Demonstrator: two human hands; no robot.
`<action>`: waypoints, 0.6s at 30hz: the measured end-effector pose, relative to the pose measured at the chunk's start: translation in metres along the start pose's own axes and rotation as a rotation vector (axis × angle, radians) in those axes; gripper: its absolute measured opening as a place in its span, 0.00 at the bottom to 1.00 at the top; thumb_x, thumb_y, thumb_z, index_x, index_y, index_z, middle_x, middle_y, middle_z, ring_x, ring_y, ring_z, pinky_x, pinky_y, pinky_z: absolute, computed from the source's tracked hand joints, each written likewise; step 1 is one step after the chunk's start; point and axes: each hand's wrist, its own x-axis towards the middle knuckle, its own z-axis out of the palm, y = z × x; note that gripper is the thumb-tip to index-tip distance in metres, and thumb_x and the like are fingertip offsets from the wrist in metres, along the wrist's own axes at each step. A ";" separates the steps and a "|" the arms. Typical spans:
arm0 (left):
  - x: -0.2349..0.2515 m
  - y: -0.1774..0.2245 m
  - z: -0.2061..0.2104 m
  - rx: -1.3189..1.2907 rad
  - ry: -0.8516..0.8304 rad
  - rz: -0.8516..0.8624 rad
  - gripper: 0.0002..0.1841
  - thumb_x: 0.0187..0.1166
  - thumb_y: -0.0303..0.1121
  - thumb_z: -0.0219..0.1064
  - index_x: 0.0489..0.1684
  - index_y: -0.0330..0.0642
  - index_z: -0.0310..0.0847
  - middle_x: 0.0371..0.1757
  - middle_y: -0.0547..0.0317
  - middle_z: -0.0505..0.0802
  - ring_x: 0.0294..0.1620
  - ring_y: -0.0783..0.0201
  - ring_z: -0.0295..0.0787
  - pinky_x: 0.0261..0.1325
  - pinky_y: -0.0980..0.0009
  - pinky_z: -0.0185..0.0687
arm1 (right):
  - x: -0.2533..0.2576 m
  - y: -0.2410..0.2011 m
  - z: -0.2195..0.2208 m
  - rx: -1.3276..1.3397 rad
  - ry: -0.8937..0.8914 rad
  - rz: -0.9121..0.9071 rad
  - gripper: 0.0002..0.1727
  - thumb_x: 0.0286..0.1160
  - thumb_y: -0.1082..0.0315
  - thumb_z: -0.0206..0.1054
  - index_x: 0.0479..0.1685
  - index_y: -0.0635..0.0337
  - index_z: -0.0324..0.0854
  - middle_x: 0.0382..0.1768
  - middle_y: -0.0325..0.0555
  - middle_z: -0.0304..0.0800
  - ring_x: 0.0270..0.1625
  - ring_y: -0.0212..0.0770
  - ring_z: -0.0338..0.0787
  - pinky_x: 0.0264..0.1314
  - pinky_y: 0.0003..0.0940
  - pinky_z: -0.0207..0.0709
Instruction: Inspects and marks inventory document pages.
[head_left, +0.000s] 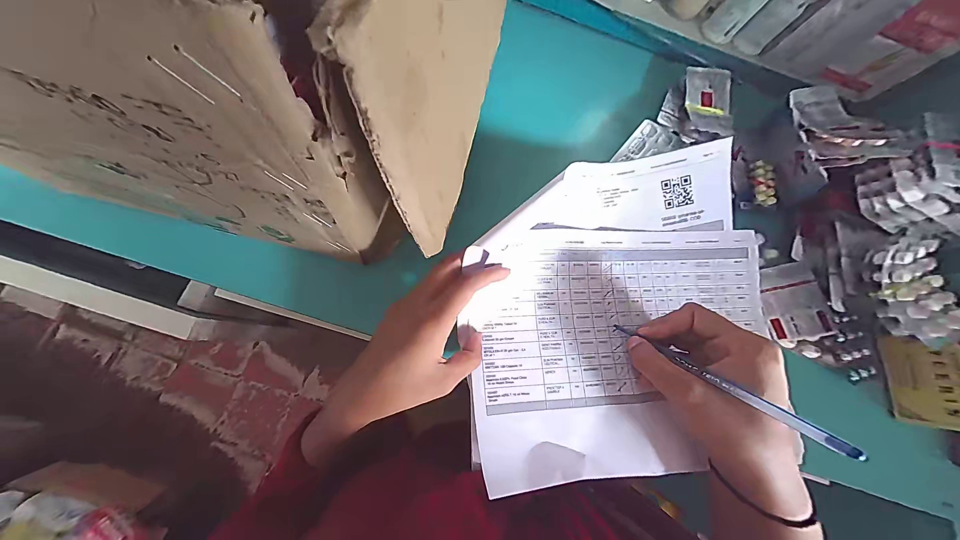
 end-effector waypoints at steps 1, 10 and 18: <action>0.000 0.000 0.000 -0.001 -0.003 -0.004 0.30 0.64 0.25 0.68 0.73 0.37 0.79 0.71 0.45 0.83 0.67 0.65 0.83 0.60 0.75 0.85 | 0.001 -0.001 0.000 -0.026 -0.002 -0.002 0.04 0.59 0.65 0.70 0.32 0.48 0.82 0.24 0.19 0.87 0.22 0.13 0.83 0.22 0.11 0.77; -0.001 0.000 0.000 -0.004 -0.008 -0.022 0.29 0.64 0.27 0.68 0.73 0.41 0.80 0.75 0.43 0.81 0.69 0.63 0.83 0.59 0.74 0.85 | 0.009 0.006 -0.005 0.072 -0.049 0.007 0.06 0.58 0.68 0.70 0.32 0.45 0.82 0.25 0.20 0.88 0.23 0.15 0.84 0.24 0.12 0.78; 0.000 0.000 -0.001 -0.009 -0.003 -0.001 0.29 0.64 0.26 0.69 0.72 0.39 0.80 0.71 0.45 0.83 0.65 0.66 0.84 0.57 0.77 0.86 | 0.006 0.009 0.000 0.093 -0.002 -0.022 0.06 0.58 0.69 0.70 0.31 0.44 0.81 0.25 0.19 0.88 0.23 0.15 0.84 0.24 0.11 0.77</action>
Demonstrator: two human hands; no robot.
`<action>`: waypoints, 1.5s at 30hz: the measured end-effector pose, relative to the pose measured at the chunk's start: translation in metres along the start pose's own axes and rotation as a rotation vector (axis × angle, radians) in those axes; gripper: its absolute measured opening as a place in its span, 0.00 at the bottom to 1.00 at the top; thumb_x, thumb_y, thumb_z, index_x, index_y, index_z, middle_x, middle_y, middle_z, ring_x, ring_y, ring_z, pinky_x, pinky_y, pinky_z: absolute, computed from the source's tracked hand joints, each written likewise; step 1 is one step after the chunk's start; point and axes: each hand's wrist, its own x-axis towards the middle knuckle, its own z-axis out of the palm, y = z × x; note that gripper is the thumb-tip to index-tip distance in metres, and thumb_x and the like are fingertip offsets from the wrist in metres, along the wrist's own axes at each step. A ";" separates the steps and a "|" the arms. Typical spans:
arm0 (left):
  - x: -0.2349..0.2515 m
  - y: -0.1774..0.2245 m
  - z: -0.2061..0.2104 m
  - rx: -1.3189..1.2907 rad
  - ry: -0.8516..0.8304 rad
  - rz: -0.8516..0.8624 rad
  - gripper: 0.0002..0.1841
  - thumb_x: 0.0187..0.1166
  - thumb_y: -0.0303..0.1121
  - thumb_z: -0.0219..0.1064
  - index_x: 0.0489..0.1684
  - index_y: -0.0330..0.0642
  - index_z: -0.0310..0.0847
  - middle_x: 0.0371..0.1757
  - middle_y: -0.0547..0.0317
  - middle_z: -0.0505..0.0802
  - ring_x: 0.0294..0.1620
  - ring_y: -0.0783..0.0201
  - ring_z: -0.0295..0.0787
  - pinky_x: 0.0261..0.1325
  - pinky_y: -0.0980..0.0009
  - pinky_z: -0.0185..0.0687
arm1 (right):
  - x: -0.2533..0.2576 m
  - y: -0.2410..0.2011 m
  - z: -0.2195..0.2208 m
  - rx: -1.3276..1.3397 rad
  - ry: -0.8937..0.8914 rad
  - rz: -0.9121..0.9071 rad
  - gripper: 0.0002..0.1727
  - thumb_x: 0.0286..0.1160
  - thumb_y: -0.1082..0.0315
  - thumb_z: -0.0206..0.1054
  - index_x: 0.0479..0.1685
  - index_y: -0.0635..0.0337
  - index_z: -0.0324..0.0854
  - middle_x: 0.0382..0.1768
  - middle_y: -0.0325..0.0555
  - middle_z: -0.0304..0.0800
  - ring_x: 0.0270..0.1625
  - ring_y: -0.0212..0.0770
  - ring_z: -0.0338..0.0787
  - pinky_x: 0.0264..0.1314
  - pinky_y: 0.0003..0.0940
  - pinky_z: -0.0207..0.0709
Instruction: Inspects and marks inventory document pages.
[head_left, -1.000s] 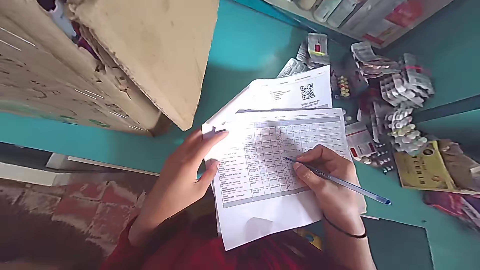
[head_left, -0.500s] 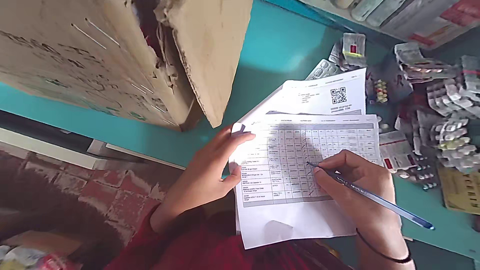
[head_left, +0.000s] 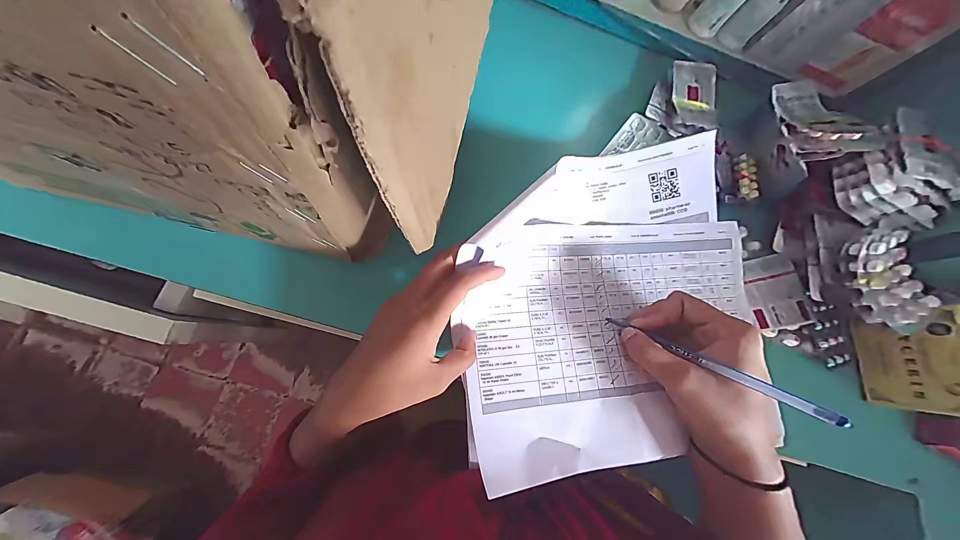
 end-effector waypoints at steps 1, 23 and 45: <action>0.000 0.000 0.000 -0.001 0.002 0.005 0.29 0.63 0.26 0.68 0.72 0.38 0.80 0.71 0.45 0.83 0.65 0.66 0.84 0.56 0.77 0.85 | 0.000 0.000 0.000 0.003 -0.002 -0.002 0.07 0.58 0.69 0.70 0.31 0.44 0.81 0.25 0.19 0.88 0.23 0.15 0.84 0.24 0.11 0.77; -0.003 0.000 0.001 0.014 -0.001 -0.051 0.33 0.69 0.28 0.67 0.82 0.40 0.71 0.79 0.47 0.80 0.71 0.67 0.83 0.61 0.75 0.86 | -0.011 0.000 -0.003 0.030 0.013 -0.017 0.08 0.55 0.70 0.70 0.28 0.43 0.80 0.26 0.19 0.88 0.25 0.15 0.84 0.25 0.11 0.77; 0.000 -0.002 -0.001 -0.008 0.007 -0.018 0.26 0.72 0.25 0.64 0.73 0.38 0.79 0.72 0.45 0.82 0.67 0.67 0.84 0.60 0.77 0.86 | -0.022 0.007 -0.007 0.095 0.005 -0.053 0.08 0.57 0.69 0.71 0.31 0.42 0.82 0.29 0.17 0.89 0.28 0.14 0.86 0.29 0.10 0.79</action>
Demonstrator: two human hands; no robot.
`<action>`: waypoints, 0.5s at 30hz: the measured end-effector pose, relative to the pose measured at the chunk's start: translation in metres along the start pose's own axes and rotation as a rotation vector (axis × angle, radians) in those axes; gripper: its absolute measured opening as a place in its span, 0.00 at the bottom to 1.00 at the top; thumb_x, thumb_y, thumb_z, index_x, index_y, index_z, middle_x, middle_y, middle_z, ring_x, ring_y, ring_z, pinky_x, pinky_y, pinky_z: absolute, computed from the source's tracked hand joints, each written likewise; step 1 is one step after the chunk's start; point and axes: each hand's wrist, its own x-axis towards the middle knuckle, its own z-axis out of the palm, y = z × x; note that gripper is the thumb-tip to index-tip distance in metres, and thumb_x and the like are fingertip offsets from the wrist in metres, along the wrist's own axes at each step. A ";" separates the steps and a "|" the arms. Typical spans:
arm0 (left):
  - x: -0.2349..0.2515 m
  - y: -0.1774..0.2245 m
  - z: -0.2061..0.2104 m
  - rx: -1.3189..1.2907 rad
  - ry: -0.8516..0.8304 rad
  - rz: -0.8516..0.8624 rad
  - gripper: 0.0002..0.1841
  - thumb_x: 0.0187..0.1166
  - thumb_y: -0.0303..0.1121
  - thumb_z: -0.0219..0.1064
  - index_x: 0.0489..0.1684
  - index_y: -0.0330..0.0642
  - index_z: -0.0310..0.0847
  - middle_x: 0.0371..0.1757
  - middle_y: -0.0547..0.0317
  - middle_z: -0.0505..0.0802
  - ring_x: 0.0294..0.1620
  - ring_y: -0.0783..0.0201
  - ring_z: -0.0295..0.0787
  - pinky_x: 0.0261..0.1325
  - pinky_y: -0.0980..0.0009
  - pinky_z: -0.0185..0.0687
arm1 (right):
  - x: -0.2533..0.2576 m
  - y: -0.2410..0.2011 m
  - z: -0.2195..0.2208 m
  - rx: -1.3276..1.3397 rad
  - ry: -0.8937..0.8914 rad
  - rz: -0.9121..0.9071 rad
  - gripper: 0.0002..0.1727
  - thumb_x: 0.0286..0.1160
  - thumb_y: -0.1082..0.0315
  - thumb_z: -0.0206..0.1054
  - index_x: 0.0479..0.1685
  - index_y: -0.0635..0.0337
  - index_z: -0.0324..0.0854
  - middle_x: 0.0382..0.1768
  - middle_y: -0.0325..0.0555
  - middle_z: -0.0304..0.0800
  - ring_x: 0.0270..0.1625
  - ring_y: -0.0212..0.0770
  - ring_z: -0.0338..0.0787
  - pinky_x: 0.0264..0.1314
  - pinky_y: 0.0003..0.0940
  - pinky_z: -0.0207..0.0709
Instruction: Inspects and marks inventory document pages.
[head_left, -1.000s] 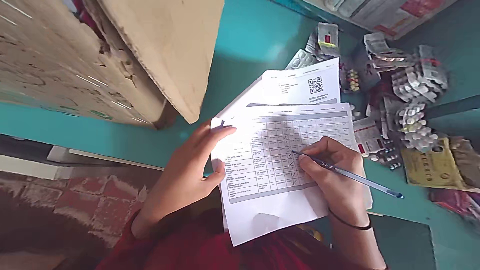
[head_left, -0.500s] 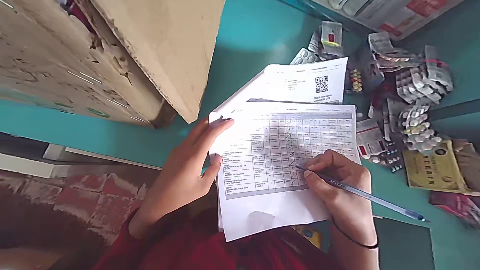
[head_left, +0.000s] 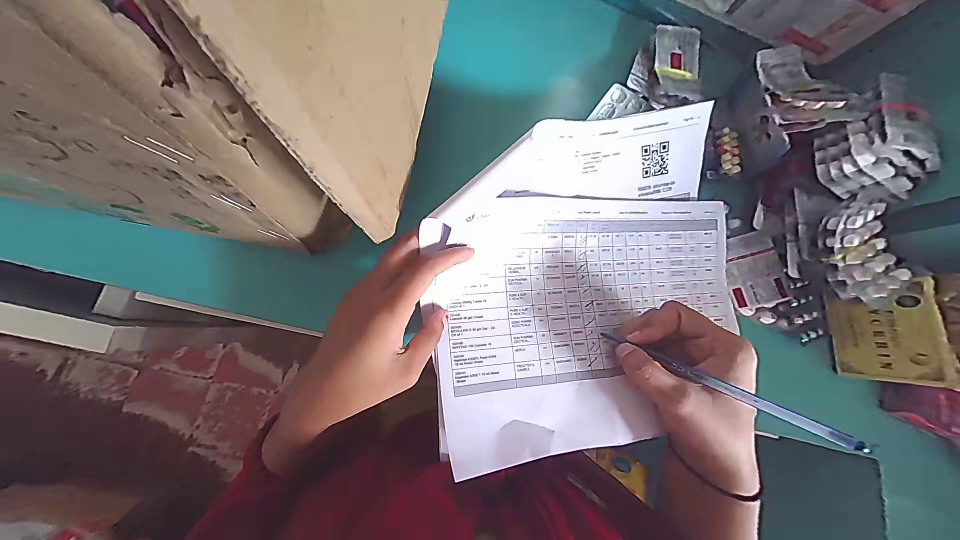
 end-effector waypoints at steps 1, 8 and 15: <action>0.000 0.000 0.000 -0.004 -0.003 -0.001 0.26 0.71 0.25 0.64 0.73 0.37 0.78 0.73 0.44 0.82 0.67 0.67 0.84 0.61 0.77 0.87 | 0.000 0.001 -0.001 0.001 -0.002 -0.006 0.08 0.57 0.69 0.71 0.30 0.41 0.82 0.30 0.16 0.89 0.30 0.14 0.86 0.31 0.10 0.80; 0.000 -0.001 -0.002 -0.043 -0.045 0.001 0.31 0.67 0.25 0.66 0.76 0.36 0.75 0.77 0.45 0.78 0.71 0.67 0.83 0.64 0.74 0.87 | -0.002 0.001 0.000 0.004 -0.027 -0.025 0.08 0.55 0.70 0.70 0.29 0.41 0.82 0.30 0.16 0.89 0.31 0.13 0.86 0.32 0.09 0.80; 0.002 -0.001 -0.005 -0.050 -0.083 0.031 0.33 0.65 0.25 0.68 0.79 0.36 0.73 0.78 0.42 0.78 0.74 0.63 0.80 0.65 0.73 0.86 | -0.002 0.002 -0.001 0.000 -0.031 -0.040 0.08 0.55 0.68 0.72 0.30 0.41 0.83 0.31 0.14 0.90 0.31 0.13 0.86 0.32 0.09 0.80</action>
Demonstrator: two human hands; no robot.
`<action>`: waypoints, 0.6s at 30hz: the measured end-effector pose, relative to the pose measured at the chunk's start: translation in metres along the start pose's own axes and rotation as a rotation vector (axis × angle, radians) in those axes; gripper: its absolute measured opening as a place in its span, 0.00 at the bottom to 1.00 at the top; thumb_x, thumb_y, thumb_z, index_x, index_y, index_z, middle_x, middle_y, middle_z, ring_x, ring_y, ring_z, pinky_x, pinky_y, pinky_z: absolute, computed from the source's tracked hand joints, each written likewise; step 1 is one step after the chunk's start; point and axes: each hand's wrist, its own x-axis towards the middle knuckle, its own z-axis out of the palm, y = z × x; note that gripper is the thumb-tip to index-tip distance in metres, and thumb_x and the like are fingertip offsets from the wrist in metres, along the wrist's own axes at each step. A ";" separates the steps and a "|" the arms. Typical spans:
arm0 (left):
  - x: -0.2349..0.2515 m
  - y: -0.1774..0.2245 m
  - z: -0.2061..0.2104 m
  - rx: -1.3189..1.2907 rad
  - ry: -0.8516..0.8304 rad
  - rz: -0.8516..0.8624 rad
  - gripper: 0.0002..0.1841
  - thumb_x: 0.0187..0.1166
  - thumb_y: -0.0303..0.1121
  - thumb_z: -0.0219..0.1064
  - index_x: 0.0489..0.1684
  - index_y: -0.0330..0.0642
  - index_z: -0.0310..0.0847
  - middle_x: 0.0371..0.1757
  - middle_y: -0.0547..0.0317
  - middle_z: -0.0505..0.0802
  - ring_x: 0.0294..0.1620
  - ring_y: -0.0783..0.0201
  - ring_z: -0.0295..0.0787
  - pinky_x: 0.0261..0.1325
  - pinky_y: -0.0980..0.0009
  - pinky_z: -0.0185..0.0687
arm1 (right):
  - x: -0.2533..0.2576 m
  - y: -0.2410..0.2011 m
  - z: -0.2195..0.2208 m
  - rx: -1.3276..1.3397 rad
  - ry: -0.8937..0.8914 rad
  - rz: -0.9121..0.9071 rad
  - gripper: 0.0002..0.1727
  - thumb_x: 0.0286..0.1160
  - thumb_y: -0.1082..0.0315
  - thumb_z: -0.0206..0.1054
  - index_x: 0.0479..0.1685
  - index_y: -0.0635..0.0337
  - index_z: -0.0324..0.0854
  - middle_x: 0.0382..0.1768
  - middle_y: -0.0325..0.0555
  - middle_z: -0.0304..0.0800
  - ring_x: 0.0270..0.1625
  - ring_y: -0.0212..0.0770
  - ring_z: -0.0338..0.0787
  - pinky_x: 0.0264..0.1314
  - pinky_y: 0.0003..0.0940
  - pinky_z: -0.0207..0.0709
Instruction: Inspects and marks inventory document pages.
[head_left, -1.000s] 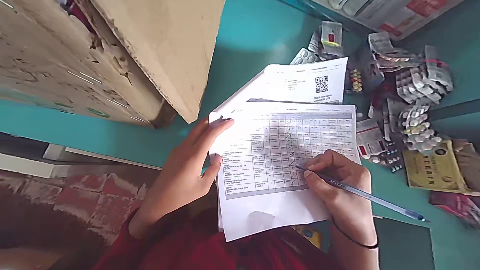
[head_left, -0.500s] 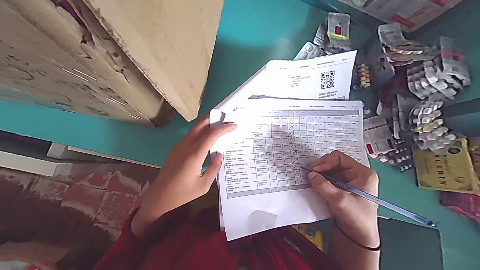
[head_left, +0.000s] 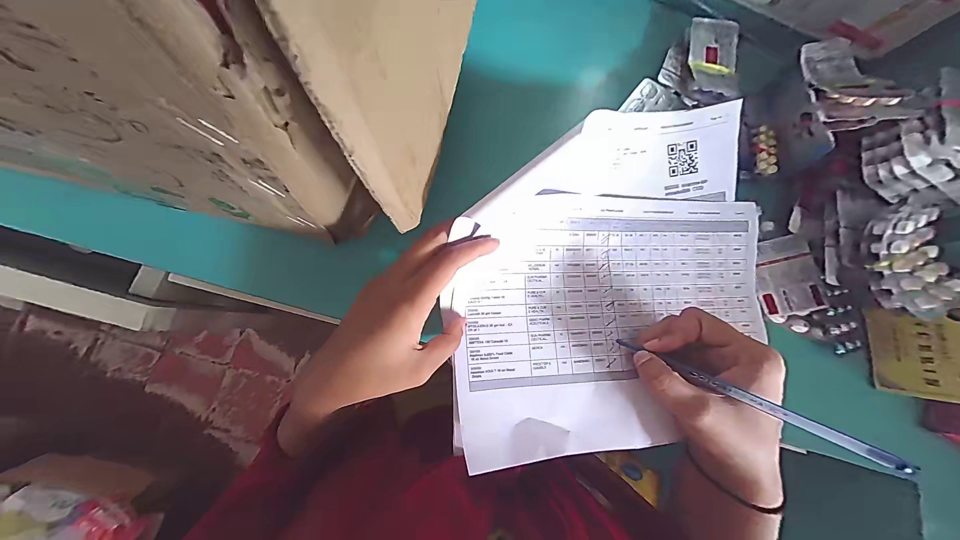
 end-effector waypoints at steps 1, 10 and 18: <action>0.000 0.001 0.000 -0.005 0.001 0.000 0.33 0.66 0.24 0.68 0.78 0.35 0.73 0.78 0.42 0.77 0.74 0.63 0.81 0.64 0.74 0.86 | 0.000 0.000 0.001 -0.003 -0.003 0.000 0.08 0.55 0.68 0.72 0.31 0.42 0.83 0.31 0.14 0.89 0.31 0.13 0.86 0.32 0.09 0.80; 0.000 0.001 -0.001 0.027 -0.013 0.028 0.30 0.64 0.24 0.67 0.73 0.36 0.79 0.72 0.42 0.82 0.72 0.61 0.81 0.68 0.72 0.82 | -0.003 -0.009 0.007 -0.080 -0.005 0.015 0.07 0.54 0.68 0.71 0.31 0.47 0.81 0.30 0.16 0.88 0.29 0.11 0.83 0.29 0.08 0.77; -0.001 0.002 -0.002 0.061 -0.043 0.042 0.30 0.66 0.25 0.68 0.75 0.36 0.78 0.73 0.43 0.82 0.69 0.62 0.83 0.66 0.72 0.83 | -0.002 -0.005 0.008 -0.052 0.006 -0.006 0.06 0.55 0.69 0.70 0.30 0.46 0.82 0.29 0.16 0.87 0.28 0.11 0.82 0.27 0.07 0.75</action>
